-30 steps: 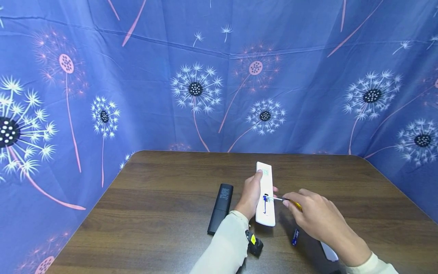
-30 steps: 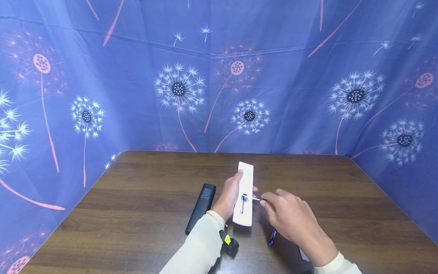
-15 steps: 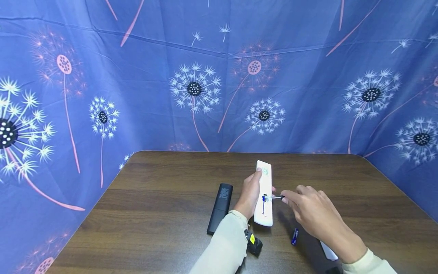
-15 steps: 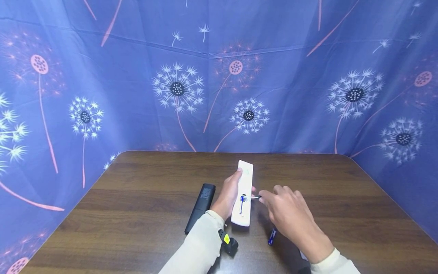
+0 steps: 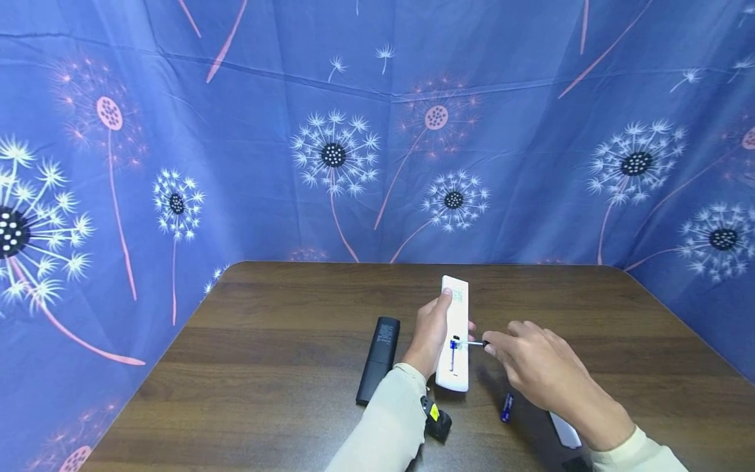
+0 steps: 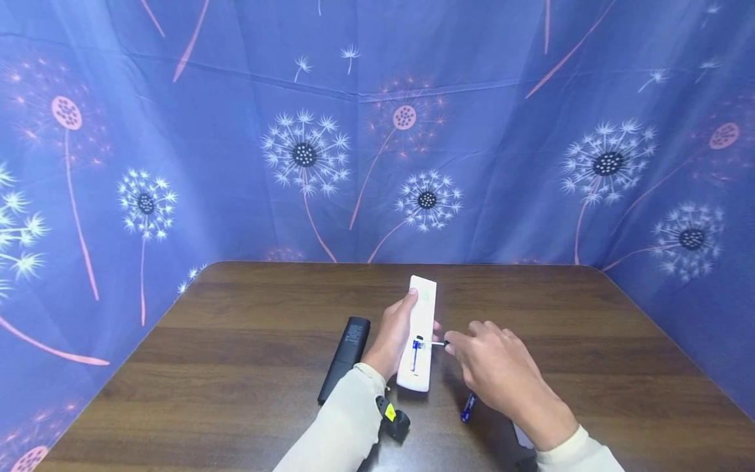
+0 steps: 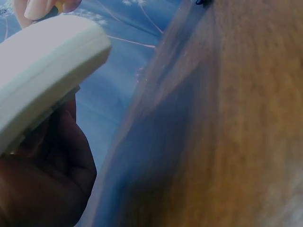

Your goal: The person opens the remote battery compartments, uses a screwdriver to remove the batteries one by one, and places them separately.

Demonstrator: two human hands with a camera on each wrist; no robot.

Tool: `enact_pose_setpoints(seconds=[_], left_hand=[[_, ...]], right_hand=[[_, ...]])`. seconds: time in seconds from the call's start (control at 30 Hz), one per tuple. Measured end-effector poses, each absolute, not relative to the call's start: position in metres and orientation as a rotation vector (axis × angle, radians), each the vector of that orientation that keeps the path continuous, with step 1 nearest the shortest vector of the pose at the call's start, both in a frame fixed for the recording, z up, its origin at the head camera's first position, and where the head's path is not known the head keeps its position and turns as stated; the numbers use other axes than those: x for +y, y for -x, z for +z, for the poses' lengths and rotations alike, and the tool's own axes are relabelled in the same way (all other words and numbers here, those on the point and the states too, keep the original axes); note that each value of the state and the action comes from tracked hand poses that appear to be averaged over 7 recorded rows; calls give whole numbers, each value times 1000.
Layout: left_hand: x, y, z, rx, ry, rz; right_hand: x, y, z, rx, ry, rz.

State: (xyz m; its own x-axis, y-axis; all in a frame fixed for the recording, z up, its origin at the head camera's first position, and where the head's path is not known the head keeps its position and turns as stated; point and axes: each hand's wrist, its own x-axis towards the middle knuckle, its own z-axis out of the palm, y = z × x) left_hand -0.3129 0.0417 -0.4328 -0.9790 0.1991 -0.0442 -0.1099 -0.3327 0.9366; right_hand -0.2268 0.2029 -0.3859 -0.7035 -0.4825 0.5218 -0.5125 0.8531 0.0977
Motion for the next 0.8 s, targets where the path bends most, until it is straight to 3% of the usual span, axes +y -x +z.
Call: enact_pose_setpoints(seconds=[0.8], left_hand=[[43, 314, -436, 1738, -139, 2411]], right_hand=[[205, 228, -390, -2386, -791, 43]])
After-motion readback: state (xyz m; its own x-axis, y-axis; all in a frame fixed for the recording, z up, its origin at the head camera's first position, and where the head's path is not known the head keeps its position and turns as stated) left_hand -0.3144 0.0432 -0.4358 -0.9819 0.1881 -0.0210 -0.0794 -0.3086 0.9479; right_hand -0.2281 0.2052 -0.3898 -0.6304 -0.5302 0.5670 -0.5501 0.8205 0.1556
